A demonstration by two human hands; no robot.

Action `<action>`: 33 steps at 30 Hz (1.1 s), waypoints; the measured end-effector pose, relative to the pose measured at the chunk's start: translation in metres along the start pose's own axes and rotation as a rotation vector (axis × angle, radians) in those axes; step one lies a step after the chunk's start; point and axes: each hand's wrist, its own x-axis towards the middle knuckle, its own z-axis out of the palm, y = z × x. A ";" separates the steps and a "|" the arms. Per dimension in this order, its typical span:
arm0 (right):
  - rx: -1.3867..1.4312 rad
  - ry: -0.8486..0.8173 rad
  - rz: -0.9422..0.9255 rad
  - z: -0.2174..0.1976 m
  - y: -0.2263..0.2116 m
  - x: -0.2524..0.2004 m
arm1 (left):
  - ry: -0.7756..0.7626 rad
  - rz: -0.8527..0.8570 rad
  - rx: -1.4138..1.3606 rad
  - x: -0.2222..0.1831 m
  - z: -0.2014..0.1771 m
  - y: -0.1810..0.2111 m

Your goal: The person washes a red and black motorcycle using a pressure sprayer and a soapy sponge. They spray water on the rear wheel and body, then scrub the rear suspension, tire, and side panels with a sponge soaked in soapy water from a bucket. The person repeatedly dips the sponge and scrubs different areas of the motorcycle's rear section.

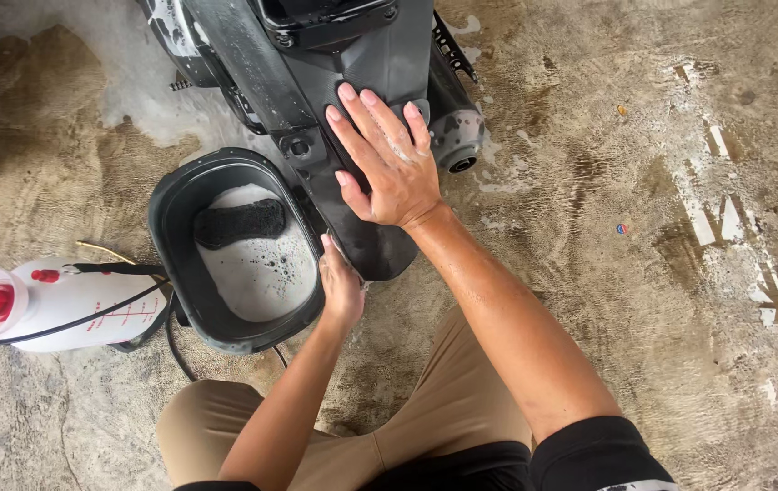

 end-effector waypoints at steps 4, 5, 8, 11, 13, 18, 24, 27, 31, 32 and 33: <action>0.004 0.009 -0.004 -0.001 0.000 0.001 | -0.091 0.050 -0.386 0.019 0.009 0.045; 0.004 0.007 -0.003 -0.002 0.001 0.001 | -0.162 0.087 -0.478 0.032 0.013 0.067; 0.018 -0.015 0.003 -0.002 -0.002 -0.001 | -0.376 0.258 -0.593 0.064 0.008 0.145; 0.027 -0.013 0.006 -0.001 0.000 0.000 | -0.426 0.278 -0.517 0.068 0.006 0.189; 0.044 -0.017 0.009 0.001 -0.002 -0.001 | -0.485 0.378 -0.419 0.063 0.007 0.183; 0.036 0.001 0.008 0.002 0.002 -0.002 | -0.254 0.397 -0.133 0.022 0.010 0.091; 0.041 -0.038 0.026 0.002 -0.002 -0.004 | -0.055 0.087 0.133 -0.028 -0.001 0.010; 0.040 -0.027 0.041 0.002 -0.004 -0.005 | 0.010 0.095 0.144 -0.020 0.001 0.026; 0.021 -0.031 0.027 0.000 -0.006 -0.006 | -0.167 0.519 -0.169 0.036 0.009 0.099; 0.023 -0.035 0.035 -0.001 -0.005 -0.005 | -0.205 0.560 -0.209 0.053 0.010 0.119; 0.026 -0.040 0.044 0.000 -0.005 -0.004 | -0.243 0.600 -0.249 0.064 0.010 0.133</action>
